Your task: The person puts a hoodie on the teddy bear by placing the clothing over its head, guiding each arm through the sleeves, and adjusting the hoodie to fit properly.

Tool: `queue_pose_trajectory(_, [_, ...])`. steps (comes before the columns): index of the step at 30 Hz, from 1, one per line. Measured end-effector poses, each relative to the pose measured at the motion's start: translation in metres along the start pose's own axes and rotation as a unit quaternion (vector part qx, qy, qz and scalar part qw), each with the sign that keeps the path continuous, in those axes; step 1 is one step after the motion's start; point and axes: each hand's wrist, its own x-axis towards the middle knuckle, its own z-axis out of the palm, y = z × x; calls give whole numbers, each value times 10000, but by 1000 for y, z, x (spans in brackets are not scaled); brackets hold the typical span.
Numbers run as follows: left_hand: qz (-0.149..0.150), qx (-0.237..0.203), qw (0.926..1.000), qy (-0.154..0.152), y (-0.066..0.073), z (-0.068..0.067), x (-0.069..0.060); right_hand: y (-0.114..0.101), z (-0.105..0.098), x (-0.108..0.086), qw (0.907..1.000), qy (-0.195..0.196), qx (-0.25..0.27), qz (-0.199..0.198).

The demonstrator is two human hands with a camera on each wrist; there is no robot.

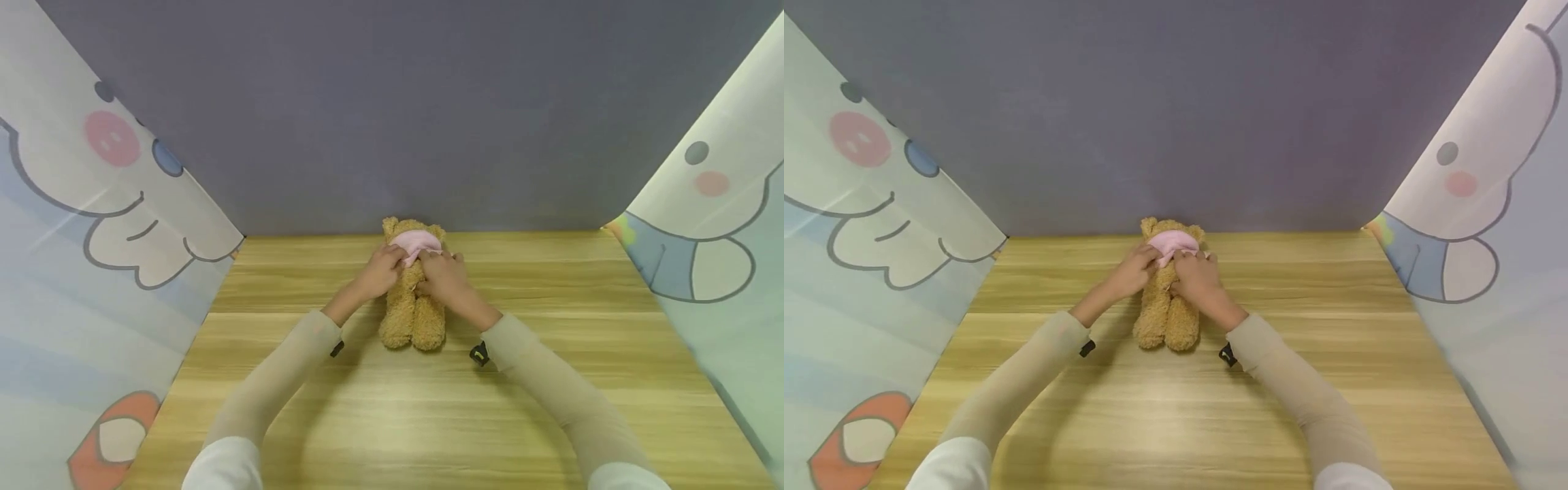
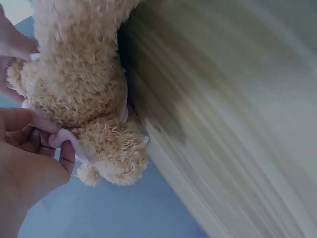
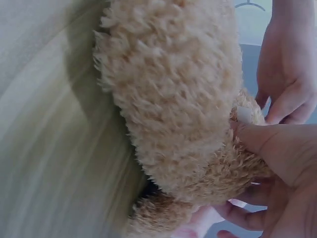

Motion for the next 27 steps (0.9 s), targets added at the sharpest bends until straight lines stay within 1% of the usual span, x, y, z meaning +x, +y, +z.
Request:
queue_pose_trajectory(1, [-55, -93, 9999, -30, 0, 0, -3, 1, 0, 1, 9999, 55, 140, 35])
queue_pose_trajectory(2, [-113, -74, 9999, -99, 0, 0, -6, 2, 0, 2, 9996, 64, 262, 46])
queue_pose_trajectory(6, [-402, 403, 9972, -475, -1, 1, -15, 9, 4, 7, 9979, 66, 644, 41])
queue_pose_trajectory(8, [-439, 593, 9960, -502, -2, 0, -17, 14, 8, 8, 9974, 75, 709, -76])
queue_pose_trajectory(11, [-281, 563, 9976, -293, -8, 0, -19, 22, 14, 10, 9964, 68, 746, -399])
queue_pose_trajectory(14, [92, 524, 9986, -67, -17, 2, -21, 28, 18, 11, 9933, 77, 865, -763])
queue_pose_trajectory(16, [284, 510, 9983, -6, -21, 4, -21, 30, 20, 13, 9915, 156, 923, -904])
queue_pose_trajectory(17, [331, 564, 9979, -20, -22, 4, -21, 30, 20, 14, 9908, 224, 933, -956])
queue_pose_trajectory(19, [279, 669, 9973, -74, -21, 5, -21, 31, 21, 17, 9907, 382, 805, -1032])
queue_pose_trajectory(21, [85, 888, 9958, -203, -18, 6, -23, 30, 24, 19, 9903, 612, 541, -1120])
queue_pose_trajectory(23, [-150, 1180, 9924, -303, -13, 7, -24, 30, 27, 18, 9882, 866, 241, -1240])
queue_pose_trajectory(25, [-246, 1501, 9880, -257, -8, 9, -24, 29, 30, 15, 9836, 1177, -69, -1362])
queue_pose_trajectory(27, [-186, 1754, 9842, -129, -4, 11, -24, 29, 32, 13, 9785, 1416, -301, -1472])
